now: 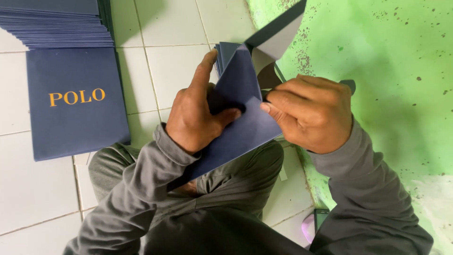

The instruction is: Folding the bottom of pre-printed paper bags to create a flat base.

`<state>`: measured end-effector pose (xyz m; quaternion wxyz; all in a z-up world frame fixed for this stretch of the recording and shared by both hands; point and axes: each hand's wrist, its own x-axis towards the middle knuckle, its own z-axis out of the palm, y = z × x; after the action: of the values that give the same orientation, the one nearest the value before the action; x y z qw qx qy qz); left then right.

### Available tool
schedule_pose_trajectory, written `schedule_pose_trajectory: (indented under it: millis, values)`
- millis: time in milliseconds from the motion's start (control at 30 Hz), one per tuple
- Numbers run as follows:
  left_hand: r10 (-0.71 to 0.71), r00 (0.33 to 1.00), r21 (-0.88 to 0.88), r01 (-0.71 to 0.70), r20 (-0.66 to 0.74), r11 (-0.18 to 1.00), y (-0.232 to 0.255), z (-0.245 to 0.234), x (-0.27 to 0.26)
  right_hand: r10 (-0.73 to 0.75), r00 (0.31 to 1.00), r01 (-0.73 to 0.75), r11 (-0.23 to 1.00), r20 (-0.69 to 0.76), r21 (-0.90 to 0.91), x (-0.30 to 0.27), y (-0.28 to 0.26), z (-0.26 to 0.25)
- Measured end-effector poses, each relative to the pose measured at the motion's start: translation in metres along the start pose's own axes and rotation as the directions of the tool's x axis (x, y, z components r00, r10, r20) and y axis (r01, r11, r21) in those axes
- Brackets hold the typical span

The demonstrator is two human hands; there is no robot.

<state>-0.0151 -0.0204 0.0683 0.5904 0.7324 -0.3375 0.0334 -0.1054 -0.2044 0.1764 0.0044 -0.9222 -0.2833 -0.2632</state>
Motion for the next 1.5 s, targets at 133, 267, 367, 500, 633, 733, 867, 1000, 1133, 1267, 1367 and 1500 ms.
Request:
schedule_pose_trajectory:
  millis: [133, 267, 367, 500, 633, 733, 867, 1000, 1133, 1267, 1367, 1500]
  values:
    - [0.049, 0.998, 0.046, -0.047, -0.043, 0.998, -0.009, 0.004, 0.004, 0.014, 1.0, -0.017, 0.994, 0.021, 0.109, 0.01, -0.001, -0.009]
    - [0.029, 0.997, 0.034, -0.026, -0.077, 0.999, -0.003, 0.004, 0.007, 0.001, 0.997, -0.014, 0.984, 0.071, 0.176, 0.015, -0.001, -0.013]
    - [0.01, 0.997, 0.006, -0.009, -0.078, 1.0, 0.0, 0.004, 0.009, -0.011, 0.994, -0.016, 0.968, 0.106, 0.252, 0.021, -0.002, -0.017]
    - [0.016, 0.997, 0.019, -0.014, -0.08, 1.0, 0.001, 0.004, 0.011, -0.033, 0.987, -0.025, 0.936, 0.159, 0.35, 0.025, -0.003, -0.022]
    - [0.01, 0.998, -0.024, -0.011, -0.059, 1.0, 0.007, -0.002, 0.011, -0.056, 0.982, -0.017, 0.926, 0.181, 0.376, 0.025, 0.002, -0.025]
    - [0.056, 0.996, -0.043, -0.059, -0.068, 0.997, 0.007, -0.005, 0.011, -0.11, 0.974, 0.039, 0.943, 0.198, 0.332, 0.024, 0.009, -0.031]
    - [0.098, 0.991, -0.044, -0.103, -0.095, 0.994, 0.005, -0.008, 0.011, -0.249, 0.865, 0.151, 0.957, 0.436, 0.247, 0.018, 0.022, -0.043]
    - [0.108, 0.987, -0.039, -0.114, -0.118, 0.993, 0.008, -0.011, 0.014, -0.232, 0.824, 0.132, 0.966, 0.516, 0.223, 0.003, 0.028, -0.042]
    - [0.124, 0.984, 0.02, -0.123, -0.126, 0.992, 0.01, -0.008, 0.016, -0.233, 0.854, 0.107, 0.954, 0.465, 0.282, 0.007, 0.021, -0.041]
    - [0.119, 0.986, 0.031, -0.116, -0.119, 0.993, 0.016, -0.009, 0.016, -0.099, 0.941, 0.024, 0.974, 0.325, 0.227, 0.015, 0.004, -0.039]
    - [0.116, 0.987, 0.021, -0.114, -0.115, 0.993, 0.018, -0.006, 0.014, -0.075, 0.978, 0.062, 0.995, 0.195, 0.073, 0.015, -0.007, -0.029]
    - [0.065, 0.989, 0.07, -0.056, -0.129, 0.996, 0.018, -0.005, 0.011, -0.102, 0.988, 0.096, 0.994, 0.113, 0.061, 0.019, -0.014, -0.024]
